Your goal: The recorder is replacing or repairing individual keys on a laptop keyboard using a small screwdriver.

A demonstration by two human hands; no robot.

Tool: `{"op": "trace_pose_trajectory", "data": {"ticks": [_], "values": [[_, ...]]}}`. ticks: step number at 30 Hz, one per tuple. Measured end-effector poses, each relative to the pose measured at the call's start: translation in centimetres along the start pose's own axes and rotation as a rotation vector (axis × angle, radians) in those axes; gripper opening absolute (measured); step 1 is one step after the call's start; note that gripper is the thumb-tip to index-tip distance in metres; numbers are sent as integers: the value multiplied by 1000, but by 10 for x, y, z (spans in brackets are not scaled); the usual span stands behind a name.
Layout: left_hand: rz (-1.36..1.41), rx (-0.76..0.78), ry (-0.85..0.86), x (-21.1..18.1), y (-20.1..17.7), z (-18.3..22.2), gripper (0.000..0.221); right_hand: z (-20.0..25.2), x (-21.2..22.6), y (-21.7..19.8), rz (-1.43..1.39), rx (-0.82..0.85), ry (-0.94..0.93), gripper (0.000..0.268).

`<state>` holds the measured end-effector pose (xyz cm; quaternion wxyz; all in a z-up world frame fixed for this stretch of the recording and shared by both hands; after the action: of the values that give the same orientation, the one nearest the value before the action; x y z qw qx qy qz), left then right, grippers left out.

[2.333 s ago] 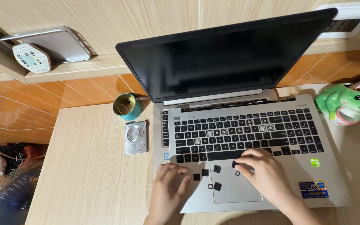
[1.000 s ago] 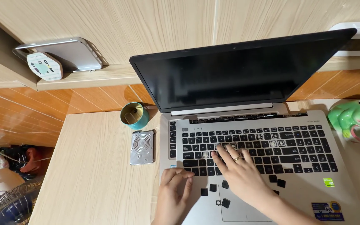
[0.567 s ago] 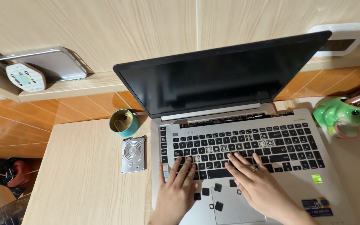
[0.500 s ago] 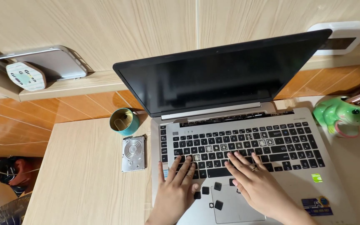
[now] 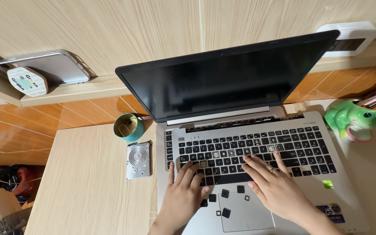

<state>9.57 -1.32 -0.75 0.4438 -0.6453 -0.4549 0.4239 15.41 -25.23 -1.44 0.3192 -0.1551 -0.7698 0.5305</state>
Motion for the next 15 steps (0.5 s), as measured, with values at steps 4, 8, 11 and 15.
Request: {"op": "trace_pose_trajectory", "data": {"ticks": [4,8,11,15], "values": [[0,-65,35,-9,-7,-8,39,-12,-3,1,-68,82,113,53],[-54,-134,56,-17,-12,-13,41,-19,-2,14,12,86,138,65],[-44,-116,45,-18,-12,-15,39,-21,1,14,29,46,141,61],[-24,-58,28,-18,-6,-16,39,-24,-5,17,32,29,140,55]]}}
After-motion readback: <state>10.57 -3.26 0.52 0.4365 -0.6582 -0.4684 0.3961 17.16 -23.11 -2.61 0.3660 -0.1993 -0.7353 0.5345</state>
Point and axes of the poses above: each hand's wrist, its own z-axis away from the middle knuckle, its own y-axis out of the palm, x = y × z, the point moved 5 cm from there along -z, towards the middle knuckle, and after that the axes turned 12 degrees about -z, right-handed, at the moved point
